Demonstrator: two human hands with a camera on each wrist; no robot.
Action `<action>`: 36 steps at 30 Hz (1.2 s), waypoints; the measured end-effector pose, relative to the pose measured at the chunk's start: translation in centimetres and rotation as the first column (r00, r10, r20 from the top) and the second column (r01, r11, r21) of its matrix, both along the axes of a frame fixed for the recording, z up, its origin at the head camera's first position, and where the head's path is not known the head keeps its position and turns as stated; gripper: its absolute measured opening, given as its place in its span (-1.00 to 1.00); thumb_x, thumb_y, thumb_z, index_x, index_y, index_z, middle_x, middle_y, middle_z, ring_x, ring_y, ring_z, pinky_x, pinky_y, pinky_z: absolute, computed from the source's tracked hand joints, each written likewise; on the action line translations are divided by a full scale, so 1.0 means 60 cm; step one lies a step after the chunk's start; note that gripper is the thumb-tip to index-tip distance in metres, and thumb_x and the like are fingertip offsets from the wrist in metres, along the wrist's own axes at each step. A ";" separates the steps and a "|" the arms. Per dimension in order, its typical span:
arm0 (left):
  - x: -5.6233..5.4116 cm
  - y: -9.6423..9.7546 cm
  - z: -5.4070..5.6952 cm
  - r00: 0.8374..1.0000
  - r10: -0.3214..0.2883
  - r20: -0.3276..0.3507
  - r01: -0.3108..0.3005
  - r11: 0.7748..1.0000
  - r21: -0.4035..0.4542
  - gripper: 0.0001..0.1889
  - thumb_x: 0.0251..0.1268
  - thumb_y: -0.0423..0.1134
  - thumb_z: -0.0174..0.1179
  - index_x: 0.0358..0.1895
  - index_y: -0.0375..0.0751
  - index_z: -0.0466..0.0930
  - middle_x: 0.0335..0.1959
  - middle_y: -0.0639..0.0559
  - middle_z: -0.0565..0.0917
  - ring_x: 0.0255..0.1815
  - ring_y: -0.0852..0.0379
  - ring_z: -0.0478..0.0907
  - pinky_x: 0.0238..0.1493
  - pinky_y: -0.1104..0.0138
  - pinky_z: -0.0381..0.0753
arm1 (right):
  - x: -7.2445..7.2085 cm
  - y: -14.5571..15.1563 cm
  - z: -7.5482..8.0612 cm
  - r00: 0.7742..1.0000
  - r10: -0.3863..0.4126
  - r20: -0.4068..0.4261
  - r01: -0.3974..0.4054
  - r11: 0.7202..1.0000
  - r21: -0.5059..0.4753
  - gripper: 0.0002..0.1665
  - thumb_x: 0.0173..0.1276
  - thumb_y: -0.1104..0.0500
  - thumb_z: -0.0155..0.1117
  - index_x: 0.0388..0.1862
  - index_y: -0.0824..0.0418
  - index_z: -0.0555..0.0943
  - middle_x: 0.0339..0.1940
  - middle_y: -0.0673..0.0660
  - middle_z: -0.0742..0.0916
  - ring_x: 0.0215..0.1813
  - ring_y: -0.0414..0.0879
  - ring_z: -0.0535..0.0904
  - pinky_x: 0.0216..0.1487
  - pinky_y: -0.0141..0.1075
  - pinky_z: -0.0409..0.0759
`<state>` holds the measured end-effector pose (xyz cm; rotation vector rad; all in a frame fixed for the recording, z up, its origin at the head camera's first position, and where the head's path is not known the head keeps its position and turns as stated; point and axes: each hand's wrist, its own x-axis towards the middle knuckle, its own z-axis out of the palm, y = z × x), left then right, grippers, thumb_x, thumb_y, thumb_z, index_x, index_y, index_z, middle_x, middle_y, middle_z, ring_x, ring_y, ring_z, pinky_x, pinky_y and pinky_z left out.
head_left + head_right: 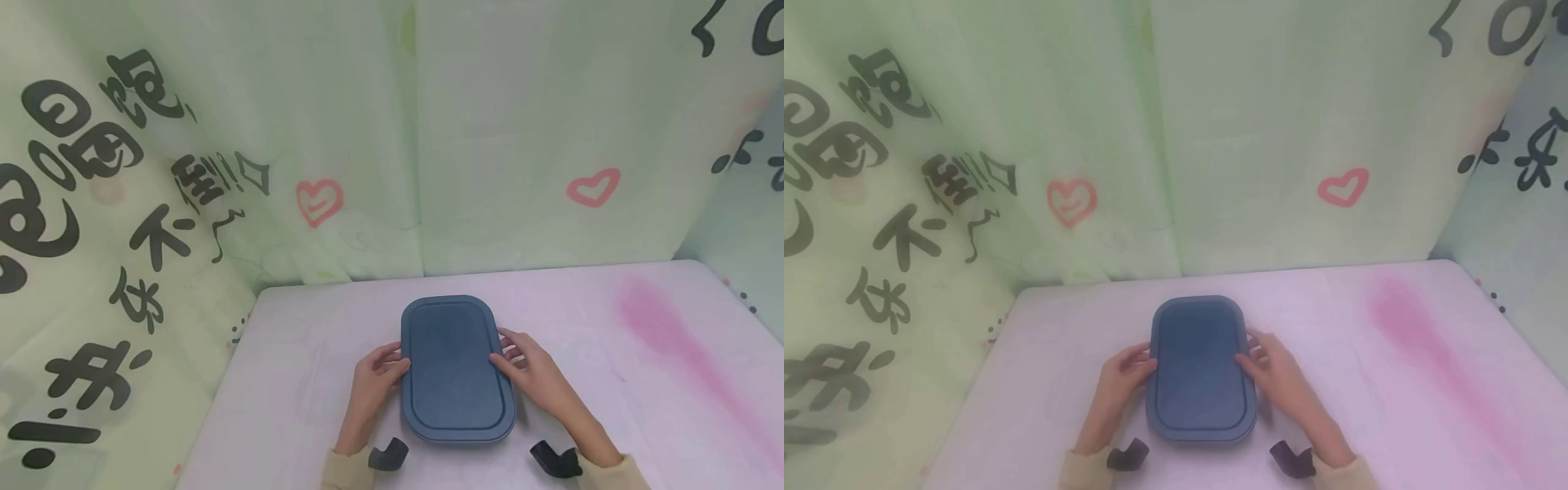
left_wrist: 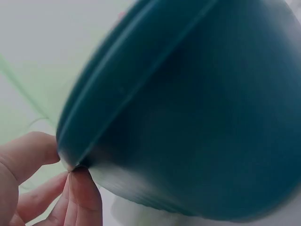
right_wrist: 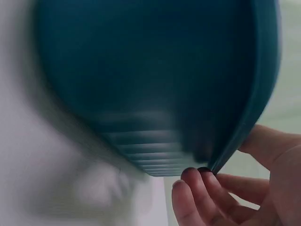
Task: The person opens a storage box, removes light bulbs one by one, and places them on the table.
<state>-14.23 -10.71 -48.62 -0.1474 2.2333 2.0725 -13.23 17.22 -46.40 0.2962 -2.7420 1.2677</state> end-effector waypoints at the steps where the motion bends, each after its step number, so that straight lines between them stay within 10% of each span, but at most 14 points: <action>1: 0.000 0.000 -0.001 1.000 0.002 0.010 -0.002 1.000 0.007 -0.52 0.22 -0.20 0.37 0.20 -0.27 0.58 -0.06 -0.14 0.65 -0.19 0.20 0.64 -0.20 0.40 0.62 | 0.000 0.002 0.000 1.000 0.001 0.002 -0.001 1.000 -0.010 -0.34 0.39 0.12 0.32 0.35 0.45 0.40 -0.03 0.27 0.64 -0.08 0.03 0.64 -0.08 -0.13 0.68; 9: 0.000 -0.003 -0.011 0.998 0.005 0.069 -0.011 0.997 0.080 -0.47 0.21 -0.12 0.39 0.23 -0.24 0.56 0.08 -0.17 0.64 -0.03 0.13 0.64 -0.03 0.32 0.64 | -0.002 0.012 -0.006 0.975 0.000 0.224 0.047 0.978 -0.204 -0.26 0.44 -0.04 0.25 0.45 0.30 0.35 0.15 0.29 0.62 0.15 0.14 0.61 0.17 0.05 0.56; 16: 0.001 -0.002 -0.006 0.996 0.002 0.088 -0.011 0.995 0.094 -0.46 0.20 -0.10 0.39 0.23 -0.22 0.56 0.06 -0.14 0.63 -0.05 0.14 0.63 -0.02 0.32 0.64 | -0.002 0.014 0.001 0.932 0.041 0.361 0.103 0.924 -0.369 -0.23 0.44 0.01 0.26 0.51 0.28 0.28 0.28 0.36 0.51 0.17 0.04 0.61 0.10 -0.27 0.62; 36: 0.003 0.002 -0.009 0.997 0.036 0.068 -0.042 0.994 0.100 -0.53 0.20 -0.14 0.40 0.18 -0.15 0.61 0.01 -0.12 0.61 -0.10 0.13 0.63 -0.03 0.34 0.62 | -0.004 0.018 -0.001 0.921 0.056 0.385 0.122 0.898 -0.422 -0.26 0.45 0.05 0.24 0.52 0.25 0.27 0.26 0.35 0.52 -0.02 -0.25 0.65 0.03 -0.38 0.62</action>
